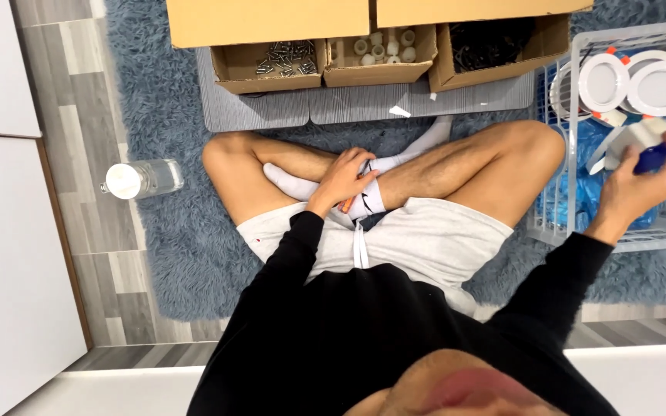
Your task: Tightening screws on electrical components using a manual screwdriver while sitting on the floor.
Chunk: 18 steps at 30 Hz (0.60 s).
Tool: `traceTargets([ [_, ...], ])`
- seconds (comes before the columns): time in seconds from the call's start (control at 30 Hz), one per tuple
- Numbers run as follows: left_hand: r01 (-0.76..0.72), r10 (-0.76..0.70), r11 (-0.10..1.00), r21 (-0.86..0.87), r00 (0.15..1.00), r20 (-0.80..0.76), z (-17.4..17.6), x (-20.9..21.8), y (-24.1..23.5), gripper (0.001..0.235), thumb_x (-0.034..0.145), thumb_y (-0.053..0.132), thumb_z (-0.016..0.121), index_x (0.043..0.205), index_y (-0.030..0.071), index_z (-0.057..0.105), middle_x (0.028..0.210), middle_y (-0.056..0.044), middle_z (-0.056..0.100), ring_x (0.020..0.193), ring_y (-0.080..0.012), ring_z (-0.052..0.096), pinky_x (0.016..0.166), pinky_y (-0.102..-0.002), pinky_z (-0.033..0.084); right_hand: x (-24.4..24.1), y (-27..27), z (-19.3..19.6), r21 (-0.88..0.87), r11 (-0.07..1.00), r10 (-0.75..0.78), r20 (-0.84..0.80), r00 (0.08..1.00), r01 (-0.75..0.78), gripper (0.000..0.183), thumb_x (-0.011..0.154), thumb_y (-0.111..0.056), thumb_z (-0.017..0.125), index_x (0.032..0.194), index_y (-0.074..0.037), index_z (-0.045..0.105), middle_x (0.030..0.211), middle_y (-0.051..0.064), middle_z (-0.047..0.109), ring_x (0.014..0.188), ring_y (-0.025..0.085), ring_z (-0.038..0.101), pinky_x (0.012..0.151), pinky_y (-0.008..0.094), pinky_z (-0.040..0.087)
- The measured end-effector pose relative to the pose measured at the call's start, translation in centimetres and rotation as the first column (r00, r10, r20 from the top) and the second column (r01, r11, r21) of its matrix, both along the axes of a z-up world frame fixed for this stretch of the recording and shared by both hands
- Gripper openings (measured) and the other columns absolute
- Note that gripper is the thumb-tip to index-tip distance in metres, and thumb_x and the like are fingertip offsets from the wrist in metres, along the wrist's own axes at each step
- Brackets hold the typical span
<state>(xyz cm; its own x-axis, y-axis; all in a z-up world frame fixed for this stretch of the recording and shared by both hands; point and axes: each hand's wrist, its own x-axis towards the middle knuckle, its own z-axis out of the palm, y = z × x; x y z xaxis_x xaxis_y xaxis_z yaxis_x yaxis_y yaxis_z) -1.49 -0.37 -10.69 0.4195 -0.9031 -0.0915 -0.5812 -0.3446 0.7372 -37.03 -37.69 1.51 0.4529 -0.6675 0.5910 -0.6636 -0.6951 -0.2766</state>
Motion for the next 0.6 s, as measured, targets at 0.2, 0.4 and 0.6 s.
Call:
traceTargets([
  [0.2,-0.059,0.036,0.985,-0.162,0.989,-0.142,9.9,0.2,0.5,0.033,0.102,0.028,0.072,0.130,0.011,0.071,0.138,-0.002,0.067,0.098,-0.0204,0.068,0.086,-0.033,0.056,9.1,6.8,3.9,0.158,0.871,0.282,0.613,0.738,-0.464,0.049,0.104,0.009,0.083,0.137,-0.016,0.057,0.167,0.009,0.046,0.156,0.043,0.047,0.138,0.070,0.047],
  [0.4,-0.144,0.034,0.799,-0.584,0.980,-0.195,16.3,2.3,-0.1,0.044,0.106,0.027,0.080,0.146,0.016,0.068,0.145,-0.012,0.066,0.127,-0.0315,0.071,0.101,-0.040,0.060,21.3,15.3,3.3,0.156,0.500,0.601,0.646,0.471,-0.852,0.042,0.090,0.012,0.093,0.119,0.004,0.063,0.141,0.032,0.061,0.136,0.046,0.061,0.114,0.055,0.046],
  [0.6,-0.066,0.054,0.751,-0.657,0.998,-0.039,15.2,4.5,-1.2,0.051,0.107,0.025,0.081,0.154,0.012,0.063,0.155,-0.013,0.061,0.144,-0.0360,0.062,0.121,-0.048,0.049,27.4,17.6,1.8,0.185,0.239,0.733,0.610,0.302,-0.953,0.040,0.090,-0.004,0.095,0.123,0.000,0.073,0.140,0.030,0.070,0.124,0.048,0.072,0.103,0.053,0.057],
])
